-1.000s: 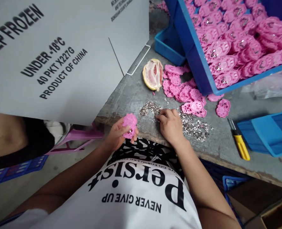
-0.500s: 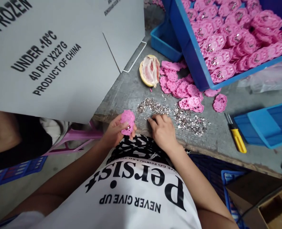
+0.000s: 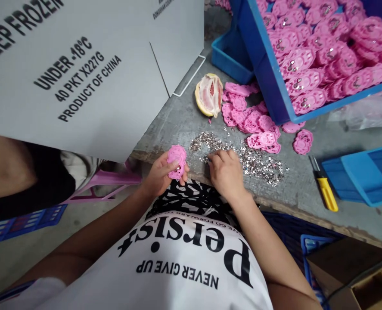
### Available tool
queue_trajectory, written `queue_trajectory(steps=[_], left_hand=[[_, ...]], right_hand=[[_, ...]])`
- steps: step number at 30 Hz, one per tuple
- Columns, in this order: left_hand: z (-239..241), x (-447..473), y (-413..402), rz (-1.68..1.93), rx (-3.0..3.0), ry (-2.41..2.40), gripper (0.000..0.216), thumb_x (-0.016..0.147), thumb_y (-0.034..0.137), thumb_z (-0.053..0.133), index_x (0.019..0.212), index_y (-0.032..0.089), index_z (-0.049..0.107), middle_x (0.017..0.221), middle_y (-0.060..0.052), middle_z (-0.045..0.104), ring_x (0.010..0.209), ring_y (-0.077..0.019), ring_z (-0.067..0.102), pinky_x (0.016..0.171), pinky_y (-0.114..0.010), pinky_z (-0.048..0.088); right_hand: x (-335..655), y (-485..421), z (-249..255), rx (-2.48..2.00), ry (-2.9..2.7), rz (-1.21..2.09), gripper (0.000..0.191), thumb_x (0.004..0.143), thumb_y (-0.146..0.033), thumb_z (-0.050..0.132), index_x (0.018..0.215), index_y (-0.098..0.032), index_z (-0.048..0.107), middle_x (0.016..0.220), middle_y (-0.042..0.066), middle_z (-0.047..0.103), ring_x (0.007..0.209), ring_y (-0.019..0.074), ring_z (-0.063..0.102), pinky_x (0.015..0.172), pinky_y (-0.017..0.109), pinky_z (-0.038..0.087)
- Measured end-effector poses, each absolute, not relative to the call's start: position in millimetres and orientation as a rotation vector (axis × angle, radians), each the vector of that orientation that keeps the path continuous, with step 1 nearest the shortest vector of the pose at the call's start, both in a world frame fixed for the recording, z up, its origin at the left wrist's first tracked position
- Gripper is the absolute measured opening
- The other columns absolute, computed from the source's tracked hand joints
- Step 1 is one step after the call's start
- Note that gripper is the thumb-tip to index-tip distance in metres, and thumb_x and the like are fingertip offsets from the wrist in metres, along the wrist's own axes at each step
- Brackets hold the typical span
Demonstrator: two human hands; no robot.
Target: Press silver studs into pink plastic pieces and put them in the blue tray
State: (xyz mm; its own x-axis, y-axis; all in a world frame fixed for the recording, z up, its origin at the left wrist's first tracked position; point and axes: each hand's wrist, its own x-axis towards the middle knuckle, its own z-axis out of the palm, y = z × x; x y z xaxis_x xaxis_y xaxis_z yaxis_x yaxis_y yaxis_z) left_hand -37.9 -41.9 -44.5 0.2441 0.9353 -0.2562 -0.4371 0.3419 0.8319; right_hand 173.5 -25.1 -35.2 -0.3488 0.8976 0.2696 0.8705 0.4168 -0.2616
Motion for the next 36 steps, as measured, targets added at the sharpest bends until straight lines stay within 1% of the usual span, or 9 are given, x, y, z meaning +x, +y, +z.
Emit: queue_trajectory(steps=[4,7,10,14,17,21,27,32,36], left_hand=[[-42,-38,-43,1.111,0.651,0.897,0.047,0.077,0.043,0.080,0.106,0.016,0.055,0.080,-0.004,0.072,0.056,-0.0165,0.067,0.046,-0.027,0.054],[-37,-45,-41,1.135,0.636,0.909,0.047,0.077,0.041,0.080,0.107,0.016,0.054,0.081,-0.004,0.072,0.058,-0.0167,0.068,0.049,-0.028,0.055],[-32,-53,-34,1.160,0.677,0.933,0.050,0.075,0.040,0.082,0.109,0.016,0.054,0.083,-0.004,0.073,0.063,-0.0186,0.071,0.055,-0.031,0.058],[-27,-57,-21,1.125,0.691,0.945,0.056,0.072,0.040,0.085,0.111,0.014,0.054,0.081,-0.006,0.074,0.074,-0.0232,0.076,0.069,-0.035,0.062],[-26,-52,-11,1.046,0.687,0.956,0.057,0.071,0.041,0.085,0.111,0.014,0.054,0.081,-0.006,0.074,0.079,-0.0244,0.077,0.073,-0.036,0.062],[-26,-45,-1,1.000,0.712,1.067,0.054,0.073,0.039,0.083,0.113,0.014,0.055,0.080,-0.005,0.073,0.079,-0.0238,0.076,0.067,-0.033,0.061],[-28,-49,3,1.128,0.668,1.148,0.048,0.074,0.036,0.080,0.109,0.017,0.053,0.081,-0.004,0.072,0.080,-0.0259,0.077,0.061,-0.031,0.060],[-33,-52,1,1.171,0.656,1.162,0.049,0.072,0.035,0.079,0.110,0.017,0.053,0.078,-0.002,0.071,0.071,-0.0231,0.075,0.059,-0.031,0.059],[-37,-51,1,1.209,0.669,1.147,0.054,0.071,0.039,0.081,0.111,0.017,0.052,0.076,-0.001,0.070,0.066,-0.0217,0.074,0.057,-0.031,0.059]], right_hand=[[148,-11,-37,-1.448,-2.499,0.043,0.038,0.100,-0.016,0.045,0.128,-0.016,0.070,0.131,0.015,0.069,0.106,0.0309,0.053,0.089,0.045,0.045],[142,-10,-40,-1.355,-2.625,0.033,0.040,0.100,-0.014,0.044,0.131,-0.016,0.069,0.138,0.013,0.067,0.110,0.0303,0.052,0.092,0.044,0.043],[155,-17,-41,-1.342,-2.591,0.045,0.038,0.099,-0.013,0.047,0.128,-0.016,0.071,0.140,0.010,0.067,0.114,0.0303,0.052,0.094,0.045,0.043],[177,-22,-39,-1.404,-2.460,0.067,0.033,0.098,-0.013,0.049,0.121,-0.018,0.073,0.136,0.011,0.069,0.112,0.0303,0.055,0.092,0.046,0.045],[182,-25,-35,-1.428,-2.379,0.095,0.031,0.099,-0.016,0.049,0.116,-0.018,0.075,0.125,0.011,0.073,0.103,0.0286,0.057,0.089,0.045,0.047],[177,-29,-36,-1.408,-2.369,0.119,0.029,0.100,-0.020,0.050,0.113,-0.018,0.076,0.116,0.013,0.074,0.099,0.0288,0.055,0.085,0.044,0.048],[171,-24,-37,-1.450,-2.328,0.142,0.025,0.100,-0.024,0.052,0.105,-0.020,0.077,0.106,0.012,0.071,0.097,0.0291,0.052,0.084,0.045,0.045],[162,-8,-35,-1.499,-2.337,0.087,0.026,0.100,-0.025,0.052,0.096,-0.019,0.077,0.103,0.013,0.070,0.094,0.0297,0.049,0.081,0.045,0.043],[151,5,-35,-1.501,-2.374,0.050,0.021,0.096,-0.024,0.057,0.091,-0.020,0.077,0.101,0.014,0.068,0.095,0.0308,0.047,0.078,0.046,0.042]])
